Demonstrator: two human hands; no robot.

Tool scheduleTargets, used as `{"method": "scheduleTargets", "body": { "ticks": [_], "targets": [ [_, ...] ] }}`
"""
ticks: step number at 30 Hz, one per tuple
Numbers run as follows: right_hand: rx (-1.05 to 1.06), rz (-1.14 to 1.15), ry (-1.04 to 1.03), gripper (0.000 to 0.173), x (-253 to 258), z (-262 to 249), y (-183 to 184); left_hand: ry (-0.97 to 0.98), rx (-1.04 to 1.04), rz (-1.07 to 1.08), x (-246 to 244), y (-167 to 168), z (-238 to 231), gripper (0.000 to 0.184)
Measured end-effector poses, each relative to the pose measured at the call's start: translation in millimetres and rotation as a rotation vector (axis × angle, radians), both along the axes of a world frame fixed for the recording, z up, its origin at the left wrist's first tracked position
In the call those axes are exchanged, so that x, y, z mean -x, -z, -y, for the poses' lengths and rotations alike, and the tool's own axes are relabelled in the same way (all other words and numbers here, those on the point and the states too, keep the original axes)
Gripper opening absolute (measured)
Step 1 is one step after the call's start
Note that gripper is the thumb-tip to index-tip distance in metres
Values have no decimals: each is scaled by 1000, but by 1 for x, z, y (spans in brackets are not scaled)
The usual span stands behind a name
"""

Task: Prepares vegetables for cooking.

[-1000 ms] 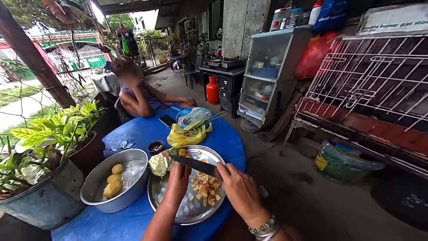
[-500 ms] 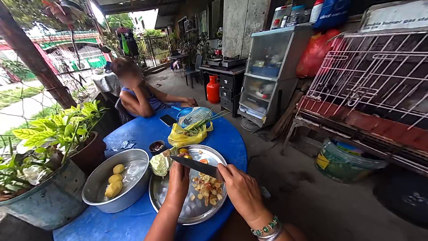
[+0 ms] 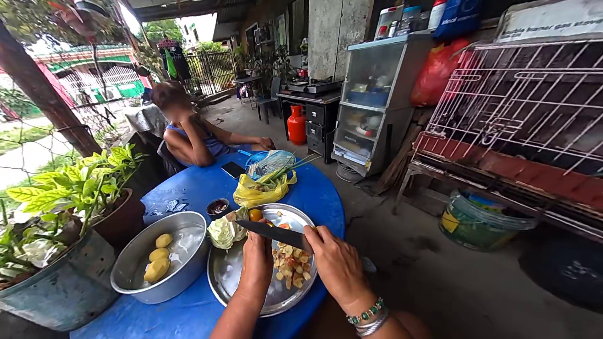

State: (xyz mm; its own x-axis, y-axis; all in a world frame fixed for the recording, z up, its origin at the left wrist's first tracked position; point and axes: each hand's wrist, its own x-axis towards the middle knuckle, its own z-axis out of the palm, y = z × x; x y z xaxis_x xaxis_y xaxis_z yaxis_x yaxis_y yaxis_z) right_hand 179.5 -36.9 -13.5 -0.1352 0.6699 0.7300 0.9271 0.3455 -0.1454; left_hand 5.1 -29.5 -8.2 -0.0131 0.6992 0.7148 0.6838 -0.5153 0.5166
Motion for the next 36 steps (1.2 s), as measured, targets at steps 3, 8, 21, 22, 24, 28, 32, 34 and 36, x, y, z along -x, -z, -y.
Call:
{"method": "scheduleTargets", "body": {
  "ticks": [3, 8, 21, 22, 24, 28, 32, 34, 36],
  "targets": [
    [10, -14, 9, 31, 4, -2, -5, 62, 23, -32, -11, 2, 7, 26],
    [40, -54, 14, 34, -2, -7, -5, 119, 58, 33, -9, 4, 5, 25],
    [445, -597, -378, 29, -18, -11, -14, 421, 379, 50, 17, 10, -6, 36],
    [452, -616, -391, 29, -19, -11, -13, 429, 416, 22, 18, 11, -7, 37],
    [483, -672, -434, 29, -19, -12, -12, 477, 510, 37, 22, 11, -9, 40],
    [509, -764, -501, 26, -18, -12, -10, 552, 627, 174, 26, 12, -10, 44],
    [496, -657, -438, 30, -16, -9, -15, 460, 523, 24, 25, 11, -7, 46],
    [472, -609, -414, 30, -15, -9, -15, 397, 423, -84, 23, 10, -5, 46],
    [448, -594, -404, 29, -15, -10, -14, 346, 340, -128, 22, 11, -5, 45]
  ]
}}
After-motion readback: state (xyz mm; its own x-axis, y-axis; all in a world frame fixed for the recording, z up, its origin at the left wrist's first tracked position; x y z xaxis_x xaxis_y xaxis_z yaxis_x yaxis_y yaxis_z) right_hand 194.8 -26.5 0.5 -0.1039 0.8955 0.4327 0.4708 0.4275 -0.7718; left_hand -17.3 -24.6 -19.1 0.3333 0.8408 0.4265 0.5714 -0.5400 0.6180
